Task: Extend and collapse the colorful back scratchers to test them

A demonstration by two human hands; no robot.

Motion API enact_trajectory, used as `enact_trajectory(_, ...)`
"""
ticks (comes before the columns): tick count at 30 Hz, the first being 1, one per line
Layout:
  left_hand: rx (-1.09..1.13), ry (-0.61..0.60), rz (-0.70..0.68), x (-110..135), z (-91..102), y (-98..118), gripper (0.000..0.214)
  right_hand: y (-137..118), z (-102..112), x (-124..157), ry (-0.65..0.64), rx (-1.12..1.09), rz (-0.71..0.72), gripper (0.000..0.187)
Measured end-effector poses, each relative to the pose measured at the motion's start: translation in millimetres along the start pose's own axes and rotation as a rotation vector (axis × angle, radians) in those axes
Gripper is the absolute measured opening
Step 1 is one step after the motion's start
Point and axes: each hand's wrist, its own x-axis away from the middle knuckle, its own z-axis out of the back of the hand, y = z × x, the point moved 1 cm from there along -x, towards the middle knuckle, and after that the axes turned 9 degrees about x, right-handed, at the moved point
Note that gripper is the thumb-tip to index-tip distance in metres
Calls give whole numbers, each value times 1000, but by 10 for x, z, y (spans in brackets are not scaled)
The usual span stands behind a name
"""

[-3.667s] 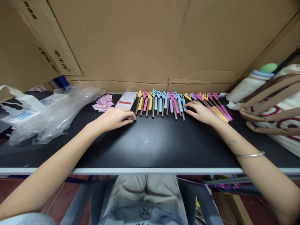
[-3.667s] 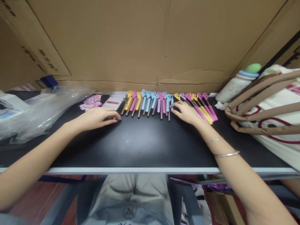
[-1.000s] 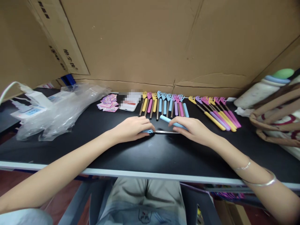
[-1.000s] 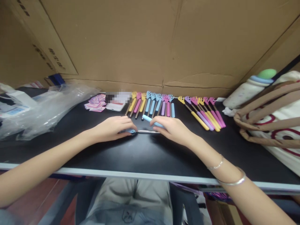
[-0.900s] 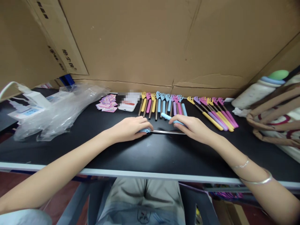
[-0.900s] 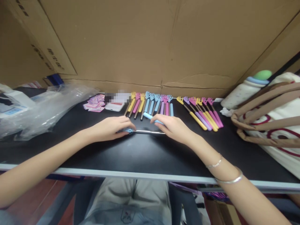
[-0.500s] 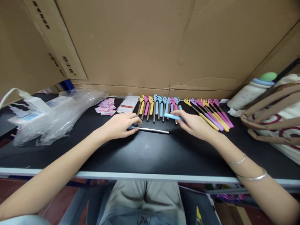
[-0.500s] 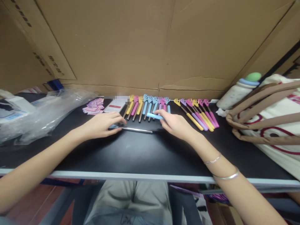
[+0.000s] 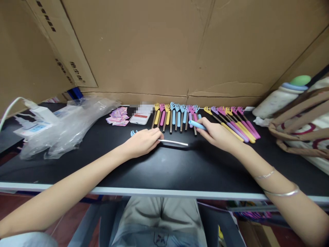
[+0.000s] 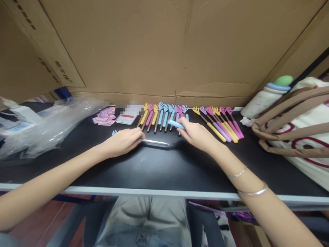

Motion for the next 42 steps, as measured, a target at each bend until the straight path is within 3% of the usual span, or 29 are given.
enact_trajectory(6,-47,5,152,25,79,-56,21,-2,30,-10,-6,-16,10,17)
enact_trajectory(11,-96,151,237,32,129,-89,27,41,-9,-1,-36,123,35,20)
enact_trajectory(19,-126,267,93,28,137,-133,30,91,-101,-12,-39,161,54,23)
enact_trajectory(42,-104,309,54,27,156,-96,35,78,-102,0,-54,129,107,25)
